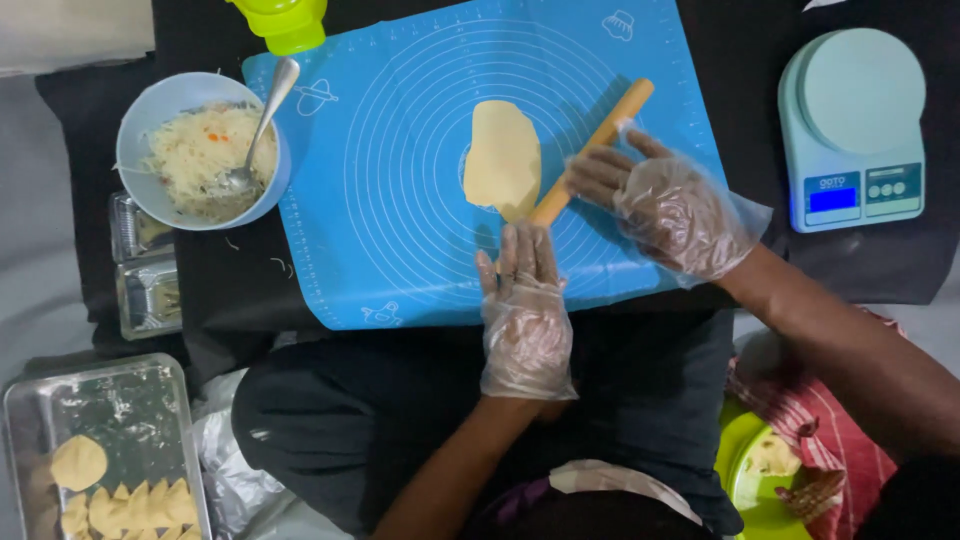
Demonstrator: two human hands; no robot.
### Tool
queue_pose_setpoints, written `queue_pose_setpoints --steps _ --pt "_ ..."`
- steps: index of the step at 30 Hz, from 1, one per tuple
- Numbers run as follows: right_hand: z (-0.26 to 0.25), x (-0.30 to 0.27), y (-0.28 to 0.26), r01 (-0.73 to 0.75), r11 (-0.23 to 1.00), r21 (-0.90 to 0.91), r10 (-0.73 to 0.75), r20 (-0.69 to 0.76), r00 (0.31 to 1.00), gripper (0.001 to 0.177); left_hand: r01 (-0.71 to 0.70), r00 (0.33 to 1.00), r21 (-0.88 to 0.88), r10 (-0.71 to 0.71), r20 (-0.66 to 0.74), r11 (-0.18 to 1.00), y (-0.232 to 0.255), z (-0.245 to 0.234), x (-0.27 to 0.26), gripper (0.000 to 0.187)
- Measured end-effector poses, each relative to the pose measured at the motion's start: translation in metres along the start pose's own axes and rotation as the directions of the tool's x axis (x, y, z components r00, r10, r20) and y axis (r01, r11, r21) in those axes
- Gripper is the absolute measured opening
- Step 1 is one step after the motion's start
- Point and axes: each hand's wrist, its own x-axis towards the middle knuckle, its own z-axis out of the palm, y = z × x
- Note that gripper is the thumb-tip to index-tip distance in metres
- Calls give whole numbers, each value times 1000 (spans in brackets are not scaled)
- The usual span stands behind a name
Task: Rolling out small portions of dough with a rolling pin and adding filling to make pastries.
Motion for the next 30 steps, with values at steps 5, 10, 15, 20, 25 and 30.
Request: queue_pose_setpoints --steps 5,10,15,20,25,30 --pt "-16 15 9 -79 976 203 138 -296 945 61 -93 947 -98 57 -315 991 -28 13 8 63" --pt "-36 26 26 101 857 505 214 -527 822 34 -144 834 -126 52 -549 982 -45 30 15 49" --pt "-8 68 25 105 794 599 273 -505 819 28 -184 885 -362 -6 -465 914 -63 -39 25 57" --pt "-32 99 36 416 427 803 311 -563 766 31 -148 836 -275 -28 -547 950 -79 -49 43 42" --pt "-38 107 37 323 806 496 119 -670 733 36 -210 852 -322 11 -524 923 -86 -34 56 38" --pt "-20 109 27 364 739 567 102 -627 772 62 82 988 -50 -87 -128 995 -85 -3 60 91"
